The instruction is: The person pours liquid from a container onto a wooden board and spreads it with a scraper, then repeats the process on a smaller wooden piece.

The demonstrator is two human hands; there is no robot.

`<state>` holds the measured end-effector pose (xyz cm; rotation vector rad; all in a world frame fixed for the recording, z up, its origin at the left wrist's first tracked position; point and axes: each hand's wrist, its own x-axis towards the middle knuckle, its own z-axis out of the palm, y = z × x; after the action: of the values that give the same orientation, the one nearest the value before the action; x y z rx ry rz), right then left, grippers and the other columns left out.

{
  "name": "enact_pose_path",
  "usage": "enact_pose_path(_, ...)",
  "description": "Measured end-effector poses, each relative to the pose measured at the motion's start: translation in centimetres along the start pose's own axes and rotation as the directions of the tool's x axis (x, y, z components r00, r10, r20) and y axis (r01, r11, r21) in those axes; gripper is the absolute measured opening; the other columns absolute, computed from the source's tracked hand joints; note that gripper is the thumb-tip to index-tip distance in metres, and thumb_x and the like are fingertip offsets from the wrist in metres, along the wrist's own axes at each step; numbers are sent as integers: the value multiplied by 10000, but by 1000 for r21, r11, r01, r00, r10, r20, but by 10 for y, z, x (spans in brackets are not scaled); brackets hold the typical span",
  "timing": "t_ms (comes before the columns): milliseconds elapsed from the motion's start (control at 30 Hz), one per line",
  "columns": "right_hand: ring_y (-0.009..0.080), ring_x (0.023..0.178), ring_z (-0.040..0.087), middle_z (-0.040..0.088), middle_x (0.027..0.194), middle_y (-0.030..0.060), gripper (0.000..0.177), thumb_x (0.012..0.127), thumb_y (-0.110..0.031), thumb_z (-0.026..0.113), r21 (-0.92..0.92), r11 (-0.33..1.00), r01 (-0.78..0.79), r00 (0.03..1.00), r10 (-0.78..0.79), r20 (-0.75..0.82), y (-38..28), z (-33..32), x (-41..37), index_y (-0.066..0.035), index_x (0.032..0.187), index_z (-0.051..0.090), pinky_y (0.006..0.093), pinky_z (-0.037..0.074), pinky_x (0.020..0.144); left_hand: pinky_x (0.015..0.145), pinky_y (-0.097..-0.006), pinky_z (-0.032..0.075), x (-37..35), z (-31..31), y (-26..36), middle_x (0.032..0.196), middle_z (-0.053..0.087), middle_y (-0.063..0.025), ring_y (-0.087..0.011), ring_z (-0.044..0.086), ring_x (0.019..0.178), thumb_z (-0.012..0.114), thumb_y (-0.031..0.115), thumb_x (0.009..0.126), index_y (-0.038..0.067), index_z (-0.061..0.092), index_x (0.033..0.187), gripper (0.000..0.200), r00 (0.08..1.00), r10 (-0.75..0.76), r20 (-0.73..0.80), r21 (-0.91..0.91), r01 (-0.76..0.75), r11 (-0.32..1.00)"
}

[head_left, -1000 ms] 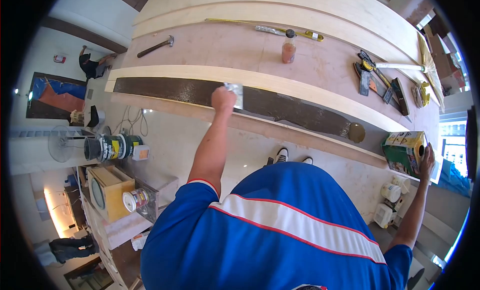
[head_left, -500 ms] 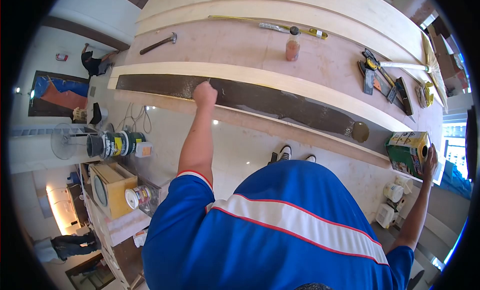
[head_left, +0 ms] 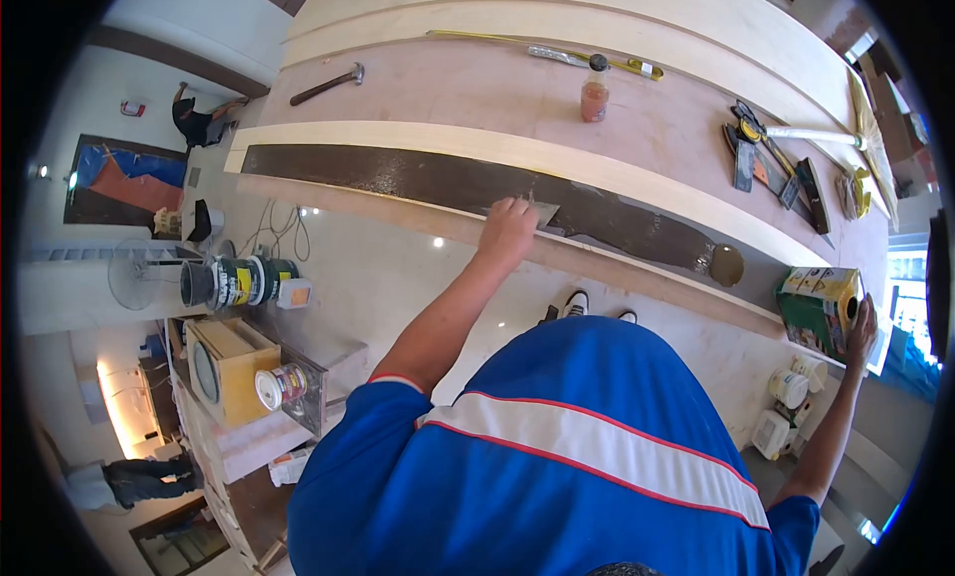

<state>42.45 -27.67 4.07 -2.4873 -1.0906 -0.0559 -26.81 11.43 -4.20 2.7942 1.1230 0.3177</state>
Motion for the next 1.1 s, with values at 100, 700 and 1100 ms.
enact_pose_path(100,354,1261,530,574,1350,207,588,1039,-471,372,8,1000,-22,1000,22,-1,-15,-3,-3,-11,1363,544,404,398,1058,867,-416,472,-48,11,-21,966,608,-98,-296,571,979,611,63,748,41,628,961,215,982,69,-178,24,-66,998)
enact_pose_path(700,350,1267,531,578,1342,213,643,1016,-537,401,31,999,-21,1000,22,-4,-7,-4,-6,-17,1367,543,415,399,1058,862,-435,480,-2,25,-104,880,621,-117,-328,600,910,577,3,740,52,626,798,91,956,-121,-268,62,142,988)
enact_pose_path(1100,341,1267,526,573,1351,202,597,1032,-486,381,14,1000,-4,1000,5,-15,-9,-1,1,-15,1358,551,394,393,1063,868,-462,465,12,22,-115,843,614,-130,-349,591,885,594,-56,682,49,600,764,133,969,-116,-216,12,121,993)
